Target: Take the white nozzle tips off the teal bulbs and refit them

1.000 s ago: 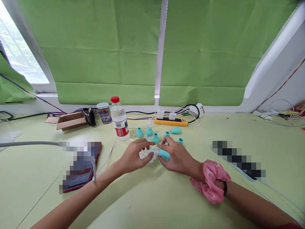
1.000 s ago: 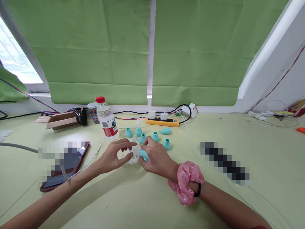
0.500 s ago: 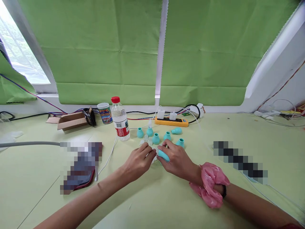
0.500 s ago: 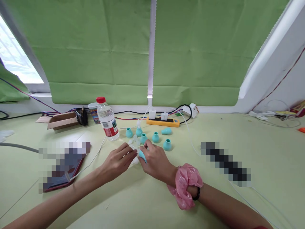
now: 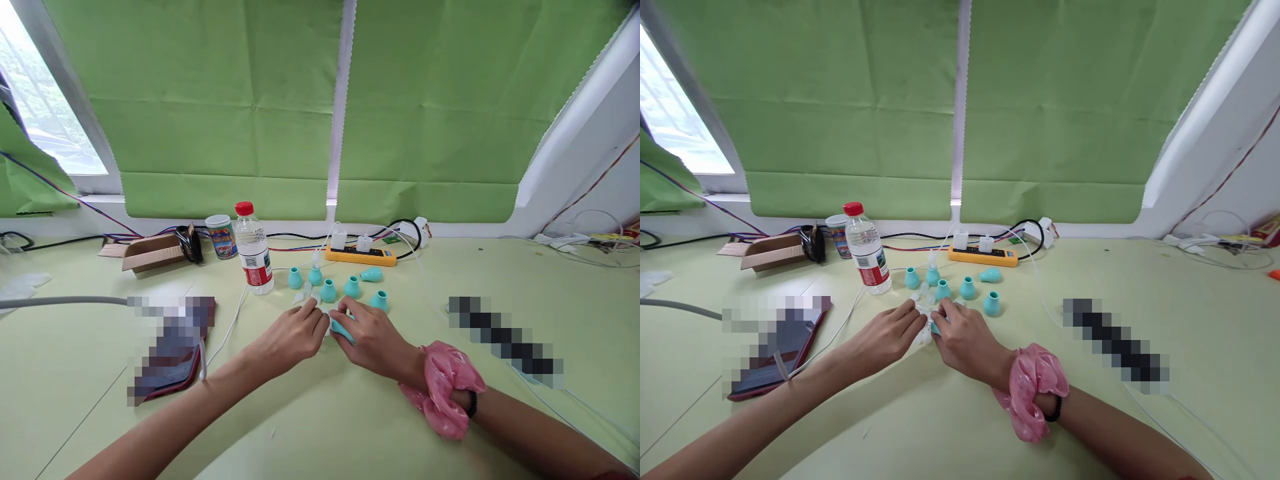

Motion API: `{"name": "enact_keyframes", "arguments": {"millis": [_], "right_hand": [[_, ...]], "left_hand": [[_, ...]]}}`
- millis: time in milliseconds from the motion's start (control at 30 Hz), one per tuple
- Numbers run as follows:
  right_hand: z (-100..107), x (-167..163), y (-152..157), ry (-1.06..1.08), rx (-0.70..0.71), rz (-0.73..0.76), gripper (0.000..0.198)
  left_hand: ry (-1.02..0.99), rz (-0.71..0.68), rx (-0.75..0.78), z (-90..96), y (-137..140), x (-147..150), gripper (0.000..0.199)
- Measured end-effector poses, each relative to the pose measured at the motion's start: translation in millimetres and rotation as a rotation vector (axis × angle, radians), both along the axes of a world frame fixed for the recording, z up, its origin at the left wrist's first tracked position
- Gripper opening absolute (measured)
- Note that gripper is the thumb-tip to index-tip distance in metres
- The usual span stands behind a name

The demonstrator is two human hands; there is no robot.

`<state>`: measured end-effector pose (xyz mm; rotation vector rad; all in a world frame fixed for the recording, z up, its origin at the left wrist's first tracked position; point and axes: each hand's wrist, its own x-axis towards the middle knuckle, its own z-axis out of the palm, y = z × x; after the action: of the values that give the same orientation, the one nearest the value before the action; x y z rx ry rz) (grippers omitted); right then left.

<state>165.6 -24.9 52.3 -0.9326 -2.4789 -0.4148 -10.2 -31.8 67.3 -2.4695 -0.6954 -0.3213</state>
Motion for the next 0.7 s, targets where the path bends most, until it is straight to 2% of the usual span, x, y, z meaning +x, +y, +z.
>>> {"name": "enact_keyframes", "arguments": {"millis": [233,333,433,567,700], "right_hand": [[0.1,2.7,3.9,0.116,-0.114,-0.041,0.016],[3.3,5.4,6.7,0.148,-0.164,-0.043,0.017],[5.8,6.0,6.4,0.126,-0.156,-0.028,0.017],[4.0,4.0,3.1,0.048,-0.121,-0.004,0.016],[-0.1,1.5,1.3,0.043,-0.095,0.009,0.015]], "left_hand": [[-0.228,-0.007,-0.065,-9.6,13.4,-3.7,0.018],[-0.368,-0.025,-0.151,-5.8,14.1,-5.6,0.019],[-0.446,-0.06,-0.253,-0.9,13.4,-7.3,0.015],[-0.428,-0.052,-0.349,0.0,13.9,-9.0,0.016],[-0.248,-0.029,-0.285,3.0,9.8,-8.2,0.018]]}}
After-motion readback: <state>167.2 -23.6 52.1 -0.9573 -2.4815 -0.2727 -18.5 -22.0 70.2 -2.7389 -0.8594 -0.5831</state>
